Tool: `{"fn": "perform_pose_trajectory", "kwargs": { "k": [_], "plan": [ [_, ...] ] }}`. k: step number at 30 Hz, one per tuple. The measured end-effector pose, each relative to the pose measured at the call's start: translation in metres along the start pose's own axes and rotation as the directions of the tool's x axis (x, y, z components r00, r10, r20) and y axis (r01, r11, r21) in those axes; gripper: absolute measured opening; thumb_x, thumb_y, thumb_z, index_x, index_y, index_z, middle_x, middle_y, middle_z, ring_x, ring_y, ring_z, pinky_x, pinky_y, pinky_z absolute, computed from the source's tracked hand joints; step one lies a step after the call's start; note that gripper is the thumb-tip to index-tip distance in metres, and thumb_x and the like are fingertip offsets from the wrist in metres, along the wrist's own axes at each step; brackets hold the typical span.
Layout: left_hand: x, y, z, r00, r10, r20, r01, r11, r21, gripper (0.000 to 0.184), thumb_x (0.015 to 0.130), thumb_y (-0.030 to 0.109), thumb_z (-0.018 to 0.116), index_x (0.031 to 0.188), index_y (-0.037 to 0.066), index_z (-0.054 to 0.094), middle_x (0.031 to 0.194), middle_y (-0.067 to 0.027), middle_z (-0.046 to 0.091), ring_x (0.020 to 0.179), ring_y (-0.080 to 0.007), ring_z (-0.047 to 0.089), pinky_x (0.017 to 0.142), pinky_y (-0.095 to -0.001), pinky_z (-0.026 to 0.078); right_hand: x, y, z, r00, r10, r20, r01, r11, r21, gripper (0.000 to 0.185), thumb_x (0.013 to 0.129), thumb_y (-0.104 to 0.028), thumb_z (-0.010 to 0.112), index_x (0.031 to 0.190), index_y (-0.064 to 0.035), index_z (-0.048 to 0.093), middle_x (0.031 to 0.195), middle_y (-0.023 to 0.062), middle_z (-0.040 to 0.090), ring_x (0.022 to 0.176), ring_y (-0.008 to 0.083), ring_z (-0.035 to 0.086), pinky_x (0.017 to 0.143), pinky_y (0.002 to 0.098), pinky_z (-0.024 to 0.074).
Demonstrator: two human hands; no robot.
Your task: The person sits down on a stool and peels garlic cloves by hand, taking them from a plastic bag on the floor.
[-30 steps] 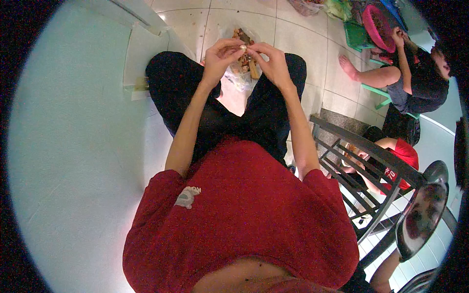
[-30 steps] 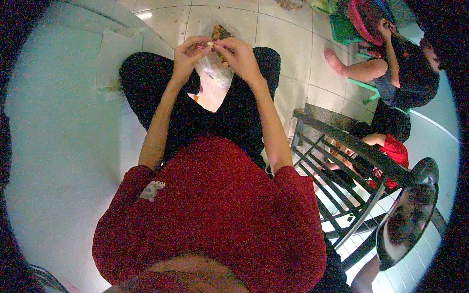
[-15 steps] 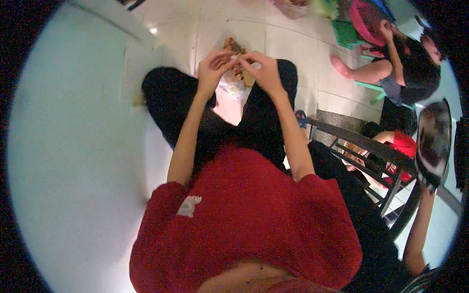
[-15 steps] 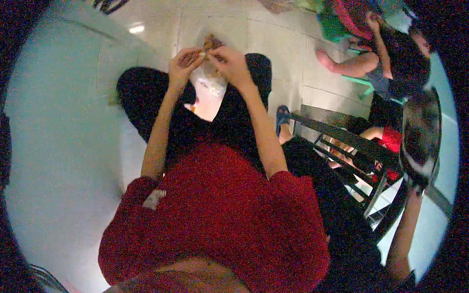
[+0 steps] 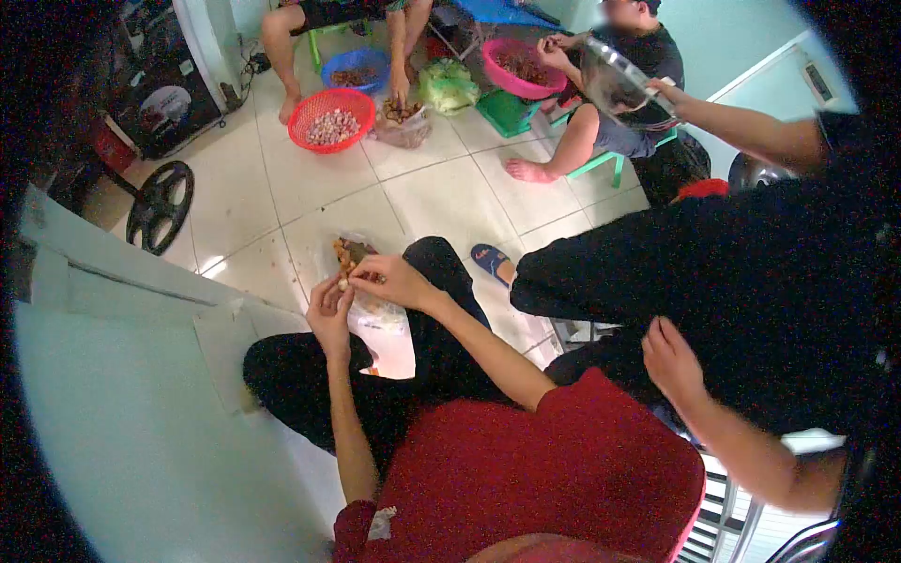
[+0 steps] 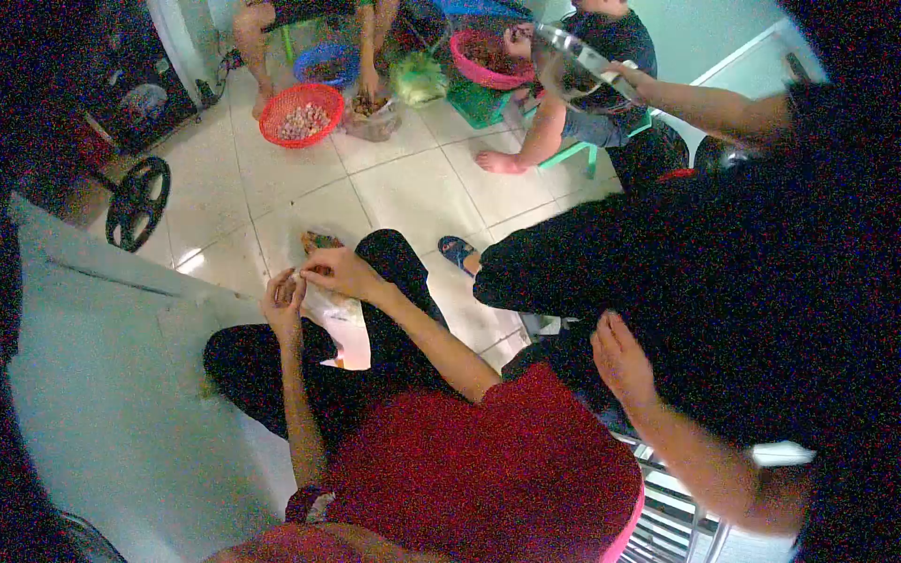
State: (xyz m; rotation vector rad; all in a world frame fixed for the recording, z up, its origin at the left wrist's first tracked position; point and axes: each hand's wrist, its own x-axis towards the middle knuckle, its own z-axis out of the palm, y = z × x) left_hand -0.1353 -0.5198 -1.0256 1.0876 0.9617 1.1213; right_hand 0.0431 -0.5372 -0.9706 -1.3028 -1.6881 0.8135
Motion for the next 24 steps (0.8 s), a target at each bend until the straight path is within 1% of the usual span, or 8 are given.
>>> {"fn": "perform_pose_trajectory", "kwargs": {
  "k": [4,6,10,13,15,18,21,24],
  "plan": [
    [-0.003,0.001,0.002,0.998,0.035,-0.052,-0.037,0.998,-0.053,0.033,0.084,-0.005,0.074,0.115,-0.004,0.063,0.124,-0.0138,0.059,0.104,-0.0186,0.063,0.089,-0.0302,0.053,0.000,0.003,0.000,0.999,0.022,0.044,-0.022,1.000,-0.004,0.023,0.091,-0.021,0.069,0.101,-0.0002,0.072,0.093,0.0126,0.070,0.084,0.0239,0.067,0.075,0.0335,0.0523],
    [-0.007,0.001,0.002,0.971,0.229,-0.072,-0.221,0.970,0.104,0.025,0.082,-0.005,0.075,0.106,-0.005,0.065,0.124,-0.0140,0.057,0.103,-0.0186,0.063,0.086,-0.0291,0.054,-0.002,0.010,0.008,0.999,-0.021,0.049,0.025,0.998,-0.065,0.022,0.090,-0.020,0.070,0.100,-0.0008,0.072,0.092,0.0138,0.070,0.084,0.0265,0.068,0.076,0.0352,0.0530],
    [-0.008,-0.012,-0.002,0.966,0.253,-0.055,-0.246,0.962,0.120,0.020,0.082,-0.005,0.076,0.100,-0.007,0.066,0.121,-0.0142,0.058,0.100,-0.0180,0.063,0.085,-0.0290,0.054,-0.007,0.015,0.007,0.997,-0.054,0.059,0.060,0.993,-0.102,0.021,0.089,-0.018,0.069,0.100,-0.0013,0.072,0.091,0.0145,0.070,0.083,0.0288,0.069,0.076,0.0363,0.0536],
    [-0.005,-0.015,-0.008,0.978,0.206,-0.015,-0.200,0.963,0.179,0.022,0.082,-0.005,0.076,0.101,-0.006,0.066,0.116,-0.0126,0.060,0.098,-0.0166,0.063,0.085,-0.0279,0.054,-0.005,0.013,0.004,0.996,-0.054,0.073,0.059,0.996,-0.071,0.021,0.088,-0.017,0.069,0.100,-0.0011,0.072,0.090,0.0145,0.070,0.082,0.0294,0.069,0.076,0.0370,0.0536],
    [-0.005,-0.022,-0.009,0.989,0.149,-0.005,-0.148,0.982,0.116,0.021,0.082,-0.004,0.076,0.101,-0.004,0.067,0.106,-0.0092,0.064,0.094,-0.0141,0.063,0.084,-0.0268,0.053,-0.007,0.015,0.003,0.995,-0.030,0.092,0.040,0.994,-0.105,0.020,0.088,-0.018,0.069,0.099,-0.0009,0.071,0.090,0.0144,0.070,0.082,0.0293,0.069,0.075,0.0372,0.0535],
    [-0.011,-0.004,-0.002,0.991,0.133,0.019,-0.135,0.980,0.145,0.021,0.084,-0.002,0.075,0.103,-0.002,0.067,0.099,-0.0054,0.065,0.092,-0.0120,0.063,0.084,-0.0259,0.052,-0.010,0.015,0.001,0.996,-0.047,0.079,0.057,0.990,-0.125,0.020,0.088,-0.018,0.069,0.097,-0.0008,0.071,0.088,0.0139,0.069,0.081,0.0291,0.068,0.075,0.0374,0.0534],
    [-0.010,-0.008,-0.002,0.997,0.070,0.027,-0.074,0.977,0.202,0.023,0.087,0.001,0.074,0.109,-0.002,0.067,0.095,-0.0037,0.066,0.090,-0.0113,0.063,0.084,-0.0257,0.052,-0.014,0.003,-0.005,0.998,0.034,0.062,-0.032,0.999,-0.032,0.020,0.088,-0.019,0.070,0.095,-0.0004,0.070,0.087,0.0136,0.068,0.079,0.0287,0.068,0.074,0.0376,0.0533],
    [-0.010,-0.014,-0.006,0.999,0.020,0.039,-0.028,0.981,0.193,0.026,0.090,0.004,0.071,0.115,-0.003,0.066,0.100,-0.0047,0.067,0.091,-0.0119,0.064,0.084,-0.0259,0.051,-0.016,0.005,-0.003,0.998,-0.019,0.053,0.020,0.999,-0.031,0.021,0.089,-0.020,0.070,0.094,0.0003,0.068,0.087,0.0136,0.068,0.079,0.0281,0.067,0.073,0.0379,0.0529]
  ]
}}
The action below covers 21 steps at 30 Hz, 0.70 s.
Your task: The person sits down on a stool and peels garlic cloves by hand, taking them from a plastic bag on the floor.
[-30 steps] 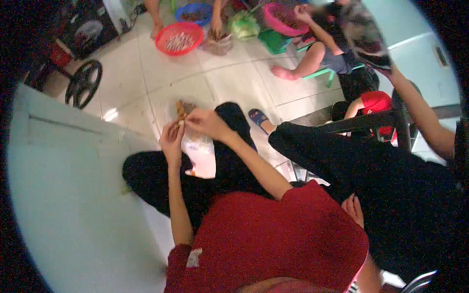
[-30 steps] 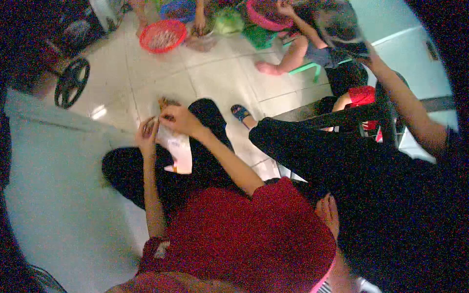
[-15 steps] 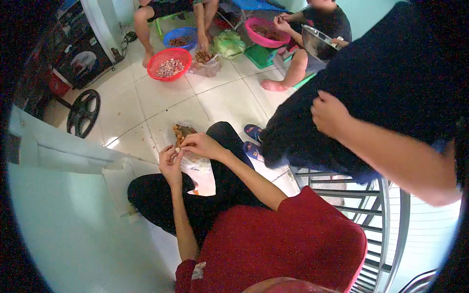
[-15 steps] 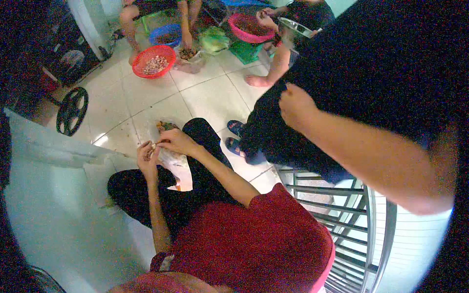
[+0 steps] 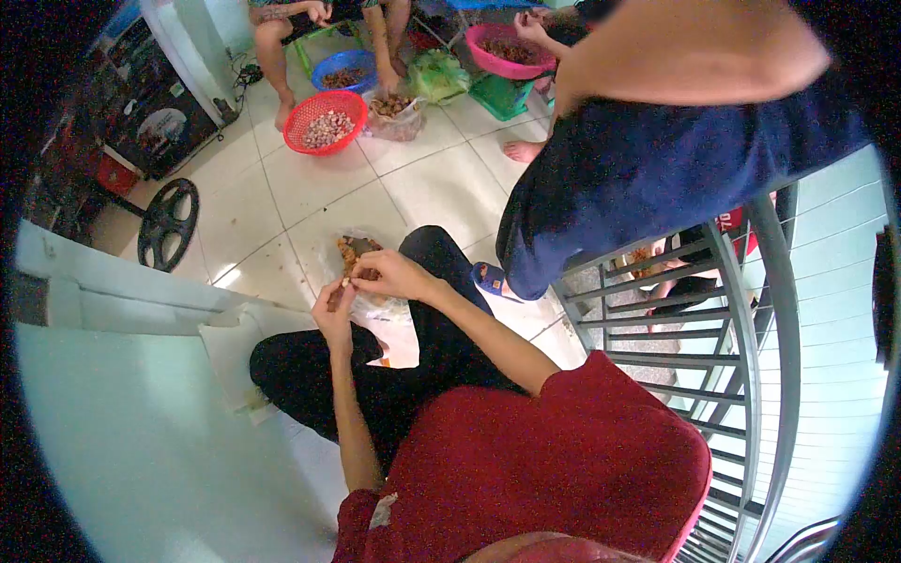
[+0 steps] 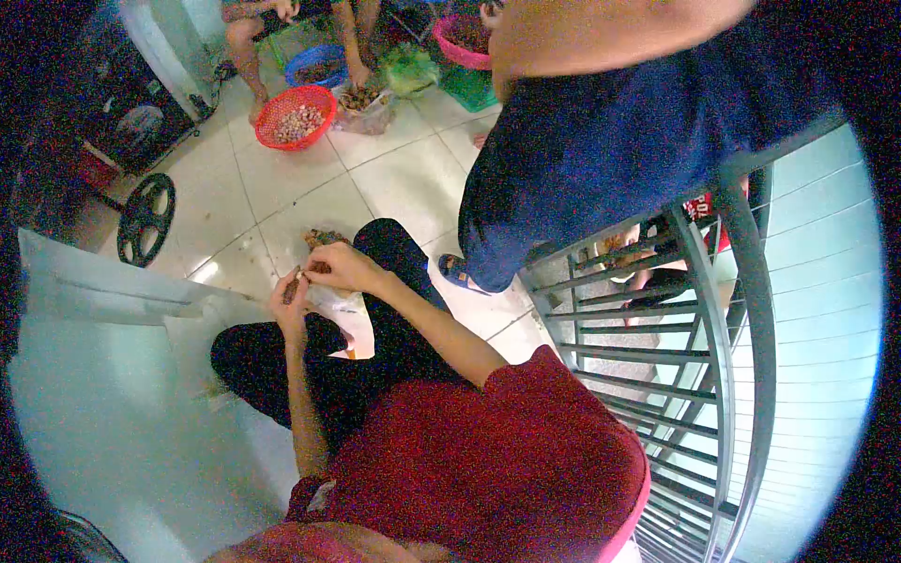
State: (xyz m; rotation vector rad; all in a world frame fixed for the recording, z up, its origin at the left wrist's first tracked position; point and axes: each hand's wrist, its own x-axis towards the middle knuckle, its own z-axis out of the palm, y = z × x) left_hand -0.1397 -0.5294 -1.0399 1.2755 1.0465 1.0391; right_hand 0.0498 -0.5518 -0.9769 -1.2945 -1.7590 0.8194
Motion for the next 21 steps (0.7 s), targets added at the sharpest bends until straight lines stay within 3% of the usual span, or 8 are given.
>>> {"fn": "perform_pose_trajectory", "kwargs": {
  "k": [3,7,10,13,15,21],
  "plan": [
    [-0.002,0.011,0.005,0.997,-0.078,-0.016,0.077,0.995,-0.066,0.028,0.092,0.006,0.070,0.118,-0.004,0.065,0.105,-0.0068,0.068,0.092,-0.0128,0.064,0.085,-0.0264,0.051,0.000,-0.004,-0.001,0.999,-0.019,-0.038,0.018,1.000,-0.010,0.022,0.089,-0.021,0.069,0.096,0.0004,0.067,0.089,0.0136,0.067,0.081,0.0286,0.067,0.074,0.0381,0.0531],
    [-0.003,0.011,0.005,0.999,-0.025,-0.046,0.023,0.998,-0.060,0.029,0.093,0.007,0.069,0.120,-0.005,0.064,0.108,-0.0091,0.069,0.094,-0.0132,0.065,0.085,-0.0270,0.052,0.003,0.003,0.005,0.999,-0.019,-0.033,0.017,0.999,-0.051,0.023,0.090,-0.022,0.069,0.098,-0.0002,0.067,0.090,0.0135,0.068,0.084,0.0301,0.067,0.075,0.0390,0.0531],
    [-0.001,0.013,0.005,0.997,-0.073,-0.033,0.068,0.991,-0.118,0.027,0.093,0.007,0.069,0.117,-0.005,0.064,0.106,-0.0092,0.069,0.092,-0.0134,0.065,0.084,-0.0269,0.052,0.001,0.002,0.009,0.989,-0.070,-0.128,0.061,0.996,-0.070,0.024,0.091,-0.023,0.069,0.099,-0.0012,0.068,0.091,0.0133,0.068,0.086,0.0319,0.067,0.078,0.0399,0.0529],
    [-0.003,0.010,0.008,0.997,-0.026,-0.071,0.018,0.994,-0.105,0.019,0.093,0.008,0.070,0.107,-0.003,0.065,0.099,-0.0073,0.069,0.088,-0.0124,0.065,0.081,-0.0257,0.051,-0.001,0.004,0.007,0.995,-0.071,-0.072,0.060,0.989,-0.138,0.024,0.092,-0.023,0.066,0.101,-0.0018,0.068,0.093,0.0135,0.068,0.089,0.0335,0.067,0.080,0.0402,0.0528],
    [-0.001,0.001,0.004,0.998,-0.060,-0.014,0.059,0.997,-0.059,0.013,0.092,0.008,0.071,0.097,-0.001,0.063,0.089,-0.0045,0.068,0.082,-0.0107,0.064,0.076,-0.0239,0.050,-0.002,0.014,0.009,0.999,-0.013,0.038,0.019,0.987,-0.162,0.022,0.093,-0.021,0.064,0.103,-0.0022,0.069,0.095,0.0140,0.069,0.090,0.0344,0.067,0.080,0.0403,0.0530],
    [-0.001,-0.008,0.007,0.998,-0.043,-0.051,0.038,0.995,-0.097,0.012,0.091,0.008,0.073,0.089,0.001,0.062,0.080,-0.0007,0.064,0.072,-0.0071,0.058,0.067,-0.0216,0.046,-0.007,0.017,0.012,0.998,-0.055,0.029,0.061,0.970,-0.237,0.020,0.091,-0.019,0.063,0.101,-0.0033,0.069,0.094,0.0144,0.070,0.090,0.0348,0.067,0.080,0.0426,0.0532]
  ]
}}
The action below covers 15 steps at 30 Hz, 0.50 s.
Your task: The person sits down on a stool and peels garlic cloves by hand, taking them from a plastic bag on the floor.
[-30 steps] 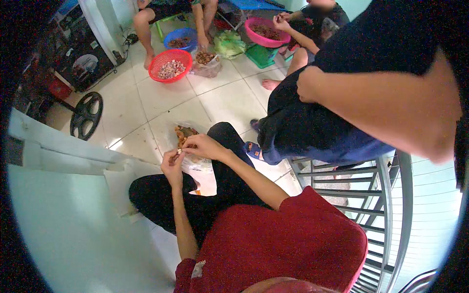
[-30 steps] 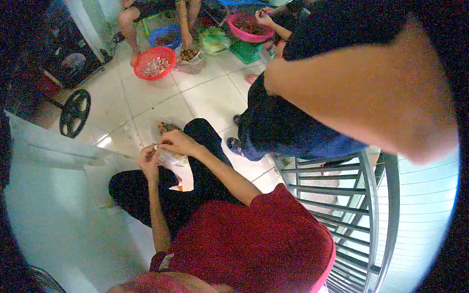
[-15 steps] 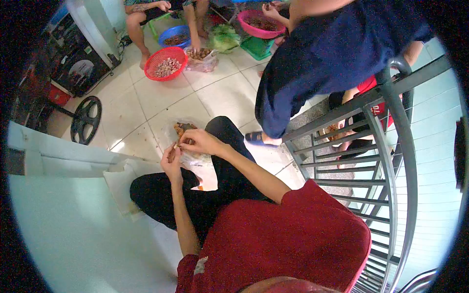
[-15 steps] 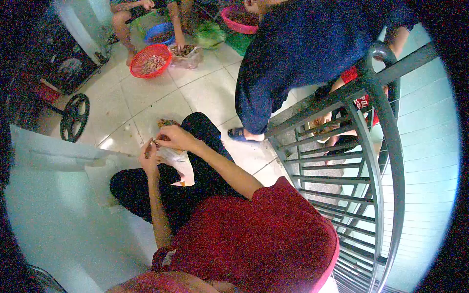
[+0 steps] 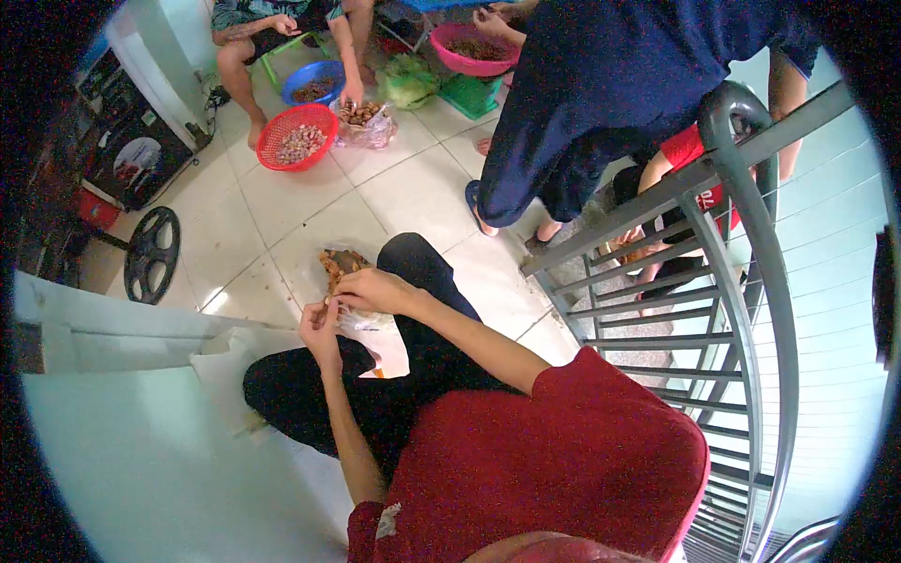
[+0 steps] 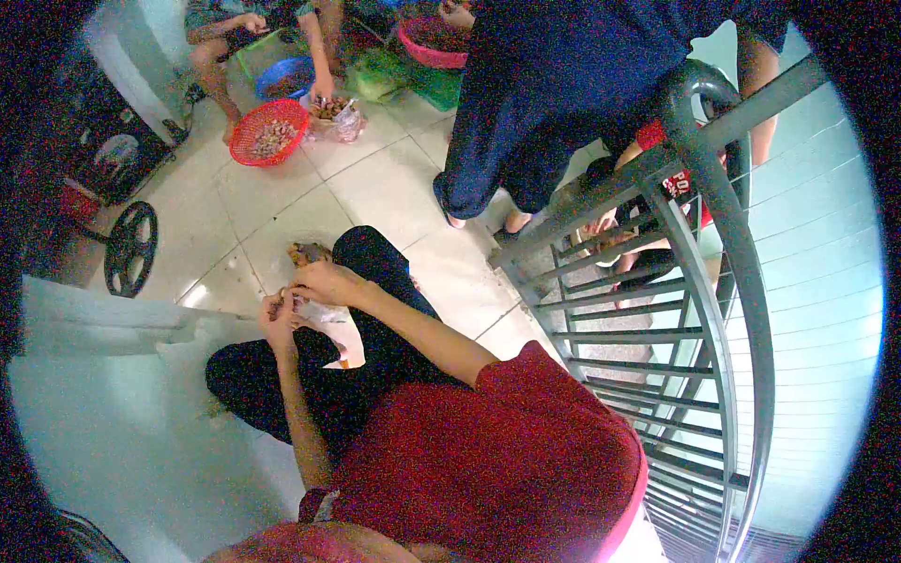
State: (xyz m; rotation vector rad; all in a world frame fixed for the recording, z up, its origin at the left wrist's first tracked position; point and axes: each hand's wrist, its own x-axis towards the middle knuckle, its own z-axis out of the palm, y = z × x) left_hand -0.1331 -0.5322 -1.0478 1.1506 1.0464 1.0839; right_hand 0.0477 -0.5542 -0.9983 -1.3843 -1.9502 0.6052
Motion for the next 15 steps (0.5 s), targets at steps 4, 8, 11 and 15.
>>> {"fn": "perform_pose_trajectory", "kwargs": {
  "k": [4,8,11,15],
  "plan": [
    [0.000,0.005,0.000,0.999,0.036,0.031,-0.038,0.997,0.065,0.013,0.090,0.008,0.073,0.086,0.002,0.063,0.079,-0.0001,0.063,0.069,-0.0062,0.056,0.065,-0.0207,0.044,-0.003,-0.002,-0.003,0.999,-0.035,0.041,0.039,0.994,-0.099,0.020,0.089,-0.022,0.064,0.096,-0.0029,0.068,0.092,0.0154,0.070,0.087,0.0351,0.067,0.078,0.0433,0.0537],
    [-0.001,0.002,-0.005,0.998,-0.022,0.056,0.017,0.995,0.098,0.012,0.091,0.008,0.073,0.088,0.001,0.064,0.078,-0.0003,0.064,0.067,-0.0061,0.055,0.061,-0.0208,0.043,-0.005,-0.005,-0.007,0.997,0.051,0.064,-0.047,0.997,-0.056,0.021,0.089,-0.023,0.065,0.092,-0.0023,0.066,0.090,0.0156,0.069,0.085,0.0353,0.067,0.077,0.0441,0.0539],
    [-0.003,0.009,0.000,0.998,-0.021,0.060,0.016,0.996,0.082,0.012,0.091,0.009,0.073,0.090,0.000,0.065,0.079,-0.0010,0.064,0.067,-0.0067,0.056,0.061,-0.0215,0.043,-0.005,-0.005,-0.007,0.999,-0.051,-0.015,0.050,0.996,-0.074,0.022,0.088,-0.024,0.066,0.090,-0.0022,0.065,0.088,0.0156,0.069,0.084,0.0354,0.067,0.076,0.0446,0.0539],
    [-0.001,0.007,0.001,0.997,-0.043,0.068,0.039,0.998,0.052,0.013,0.093,0.011,0.071,0.092,-0.001,0.066,0.079,-0.0021,0.065,0.068,-0.0078,0.057,0.062,-0.0229,0.044,-0.005,-0.004,-0.005,0.999,-0.010,-0.031,0.008,0.998,-0.070,0.021,0.087,-0.024,0.066,0.090,-0.0022,0.065,0.085,0.0148,0.069,0.083,0.0351,0.067,0.074,0.0448,0.0541]
  ]
}}
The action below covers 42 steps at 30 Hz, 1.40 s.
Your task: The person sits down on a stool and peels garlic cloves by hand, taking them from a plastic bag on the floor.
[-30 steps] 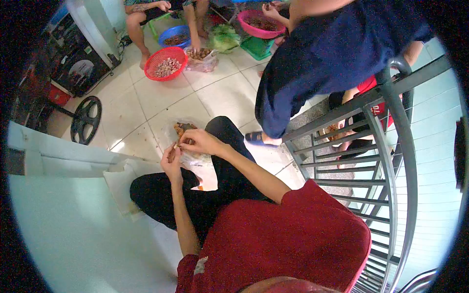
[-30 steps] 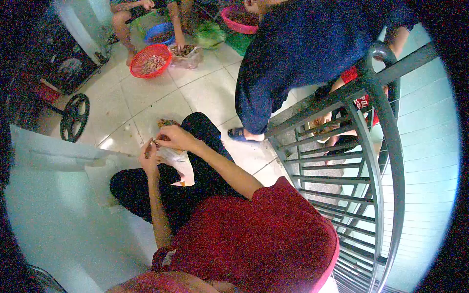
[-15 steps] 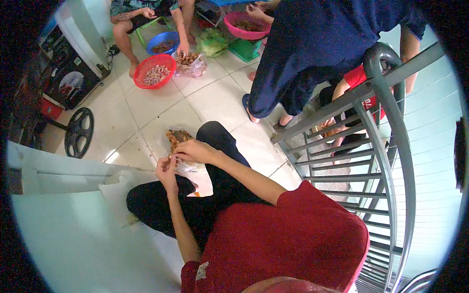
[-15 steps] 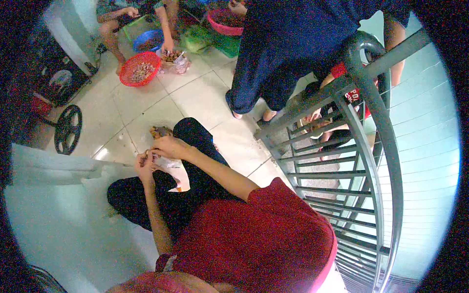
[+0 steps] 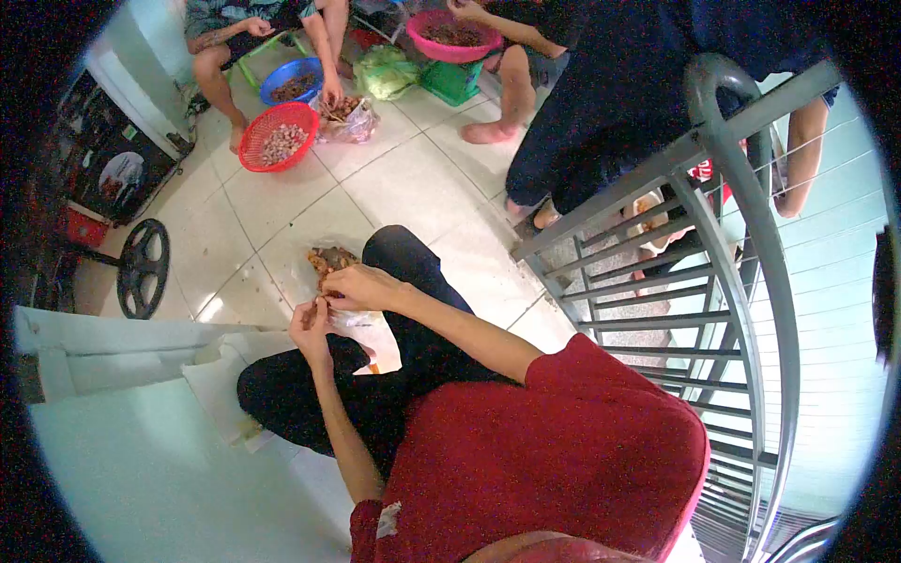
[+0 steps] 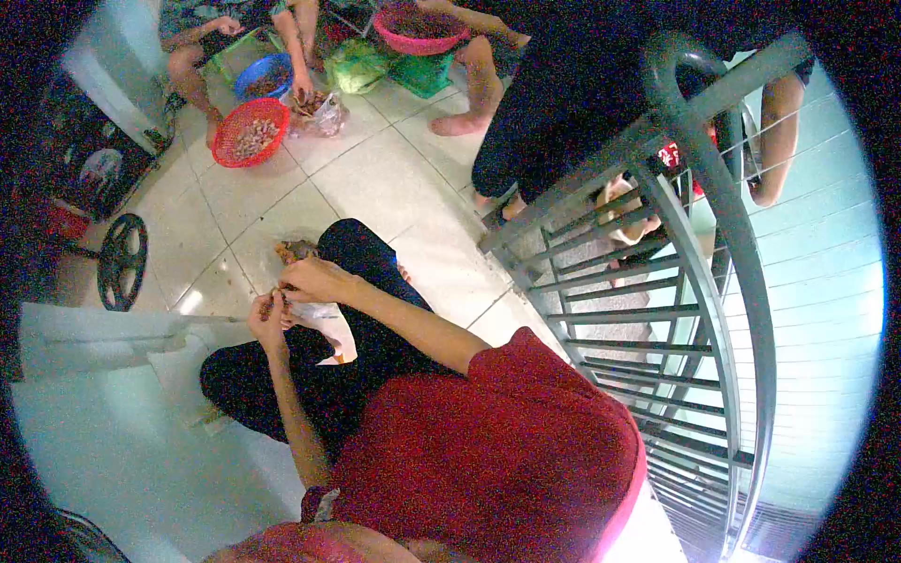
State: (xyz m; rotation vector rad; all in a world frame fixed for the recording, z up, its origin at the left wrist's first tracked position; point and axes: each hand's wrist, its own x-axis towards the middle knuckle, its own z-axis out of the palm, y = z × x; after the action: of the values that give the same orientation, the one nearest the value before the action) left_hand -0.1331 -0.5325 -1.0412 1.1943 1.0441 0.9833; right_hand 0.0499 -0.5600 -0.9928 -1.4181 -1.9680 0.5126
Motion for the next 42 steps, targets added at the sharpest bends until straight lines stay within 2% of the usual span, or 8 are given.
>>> {"fn": "perform_pose_trajectory", "kwargs": {
  "k": [4,8,9,13,20,28,30,42],
  "plan": [
    [0.003,0.002,0.004,1.000,-0.014,0.024,0.014,1.000,-0.004,0.016,0.095,0.013,0.069,0.097,-0.002,0.067,0.082,-0.0026,0.066,0.073,-0.0087,0.059,0.067,-0.0239,0.048,0.001,0.002,0.003,0.997,0.051,-0.062,-0.050,0.999,0.012,0.022,0.086,-0.024,0.066,0.090,-0.0027,0.066,0.083,0.0148,0.068,0.082,0.0349,0.067,0.073,0.0443,0.0542],
    [0.010,-0.016,-0.004,0.995,0.097,0.036,-0.096,0.995,-0.029,0.028,0.097,0.017,0.066,0.116,-0.004,0.066,0.104,-0.0097,0.071,0.092,-0.0158,0.066,0.084,-0.0294,0.053,0.009,-0.002,-0.001,0.987,0.156,0.045,-0.159,0.984,0.082,0.024,0.087,-0.027,0.067,0.093,-0.0043,0.068,0.088,0.0159,0.068,0.082,0.0328,0.068,0.074,0.0420,0.0543],
    [0.004,0.000,-0.003,0.999,-0.025,0.031,0.026,0.999,-0.031,0.030,0.097,0.018,0.066,0.117,-0.005,0.066,0.106,-0.0104,0.071,0.094,-0.0160,0.066,0.085,-0.0297,0.053,0.009,-0.006,-0.003,0.978,0.197,0.064,-0.204,0.969,0.137,0.025,0.087,-0.028,0.067,0.095,-0.0049,0.068,0.090,0.0163,0.069,0.082,0.0319,0.068,0.074,0.0413,0.0542],
    [0.003,0.003,-0.007,0.997,0.052,0.057,-0.045,0.992,-0.116,0.030,0.098,0.016,0.064,0.121,-0.004,0.064,0.112,-0.0107,0.069,0.101,-0.0164,0.065,0.089,-0.0296,0.052,0.009,-0.002,0.008,0.986,0.167,-0.019,-0.162,0.974,0.156,0.025,0.092,-0.022,0.067,0.107,-0.0021,0.069,0.097,0.0161,0.070,0.082,0.0248,0.070,0.074,0.0350,0.0556],
    [0.005,0.008,-0.013,0.994,0.096,-0.056,-0.104,0.980,-0.170,0.025,0.096,0.011,0.065,0.117,-0.001,0.069,0.101,-0.0056,0.070,0.083,-0.0121,0.060,0.077,-0.0251,0.049,0.017,-0.003,0.016,0.993,0.092,-0.071,-0.079,0.983,0.168,0.024,0.093,-0.018,0.068,0.109,-0.0005,0.069,0.100,0.0138,0.071,0.081,0.0225,0.070,0.074,0.0324,0.0555],
    [0.002,0.018,-0.010,0.995,0.099,-0.031,-0.103,0.967,-0.233,0.030,0.093,0.010,0.069,0.121,0.000,0.068,0.102,-0.0037,0.070,0.085,-0.0115,0.061,0.078,-0.0250,0.049,0.018,-0.020,0.000,0.996,0.062,-0.065,-0.052,0.986,0.156,0.026,0.092,-0.018,0.070,0.110,0.0000,0.069,0.099,0.0138,0.071,0.083,0.0208,0.070,0.073,0.0319,0.0550],
    [0.000,0.018,-0.010,0.995,0.095,-0.018,-0.097,0.968,-0.231,0.031,0.093,0.010,0.069,0.122,0.000,0.068,0.102,-0.0035,0.070,0.085,-0.0114,0.061,0.079,-0.0248,0.049,0.017,-0.018,0.002,0.989,0.142,-0.031,-0.132,0.968,0.214,0.029,0.093,-0.028,0.065,0.108,-0.0030,0.070,0.105,0.0177,0.070,0.098,0.0370,0.067,0.086,0.0414,0.0528],
    [0.000,0.021,-0.010,0.990,0.123,0.075,-0.108,0.978,-0.180,0.027,0.099,0.008,0.060,0.124,0.001,0.064,0.119,-0.0055,0.067,0.096,-0.0101,0.062,0.084,-0.0257,0.052,0.014,-0.010,0.003,0.974,0.226,-0.004,-0.217,0.938,0.271,0.030,0.093,-0.027,0.066,0.110,-0.0032,0.069,0.104,0.0177,0.071,0.095,0.0342,0.070,0.083,0.0404,0.0543]
  ]
}}
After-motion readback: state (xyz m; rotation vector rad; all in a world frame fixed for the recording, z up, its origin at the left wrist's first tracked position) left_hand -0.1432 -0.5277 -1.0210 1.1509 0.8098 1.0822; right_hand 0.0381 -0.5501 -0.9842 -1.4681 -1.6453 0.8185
